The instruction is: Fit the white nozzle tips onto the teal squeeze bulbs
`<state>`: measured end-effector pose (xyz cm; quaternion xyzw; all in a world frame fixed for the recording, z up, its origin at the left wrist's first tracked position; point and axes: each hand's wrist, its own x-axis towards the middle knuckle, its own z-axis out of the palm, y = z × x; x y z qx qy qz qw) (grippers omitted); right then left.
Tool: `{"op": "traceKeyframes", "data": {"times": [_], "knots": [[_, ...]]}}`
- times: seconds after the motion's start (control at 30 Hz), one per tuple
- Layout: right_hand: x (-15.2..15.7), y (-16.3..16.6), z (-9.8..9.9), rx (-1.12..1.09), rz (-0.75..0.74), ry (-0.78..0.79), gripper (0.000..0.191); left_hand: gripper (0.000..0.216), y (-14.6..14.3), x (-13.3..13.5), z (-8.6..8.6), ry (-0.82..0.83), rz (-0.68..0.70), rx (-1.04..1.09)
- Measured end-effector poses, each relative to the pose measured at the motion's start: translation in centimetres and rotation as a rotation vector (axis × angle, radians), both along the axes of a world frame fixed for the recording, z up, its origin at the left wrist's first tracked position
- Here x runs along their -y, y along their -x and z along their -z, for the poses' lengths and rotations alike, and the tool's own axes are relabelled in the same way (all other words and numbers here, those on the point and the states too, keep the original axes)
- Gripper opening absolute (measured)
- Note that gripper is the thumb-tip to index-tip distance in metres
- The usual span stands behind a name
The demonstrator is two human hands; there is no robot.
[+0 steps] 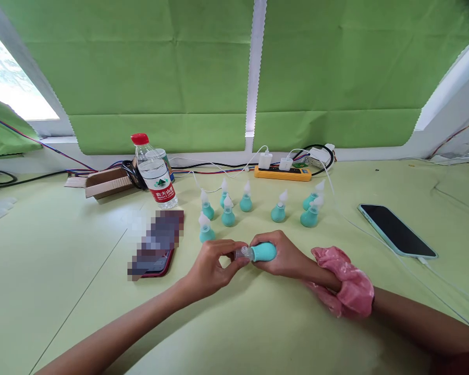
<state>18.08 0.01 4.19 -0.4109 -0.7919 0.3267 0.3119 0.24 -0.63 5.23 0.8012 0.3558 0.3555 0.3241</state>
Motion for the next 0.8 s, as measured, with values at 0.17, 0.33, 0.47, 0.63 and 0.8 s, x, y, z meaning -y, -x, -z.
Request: {"op": "traceKeyframes", "data": {"times": [0.17, 0.33, 0.47, 0.63, 0.8], "knots": [[-0.1, 0.3, 0.1, -0.079, -0.006, 0.439, 0.009, 0.021, 0.1, 0.0, 0.6, -0.214, 0.095, -0.082], [1.5, -0.4, 1.5, -0.134, 0.108, 0.377, 0.016, 0.036, 0.4, -1.1, 1.7, -0.126, 0.085, -0.028], [1.8, -2.0, 3.0, -0.153, 0.204, 0.127, 0.019, 0.046, 0.3, -2.0, 3.3, -0.240, 0.095, -0.258], [1.2, -2.6, 3.7, -0.204, 0.267, 0.091, 0.024, 0.027, -0.5, -2.3, 5.2, -0.333, 0.107, -0.358], [1.4, -2.1, 3.2, -0.152, 0.247, 0.083, 0.023, 0.025, -0.8, -1.8, 3.7, -0.014, -0.131, 0.061]]}}
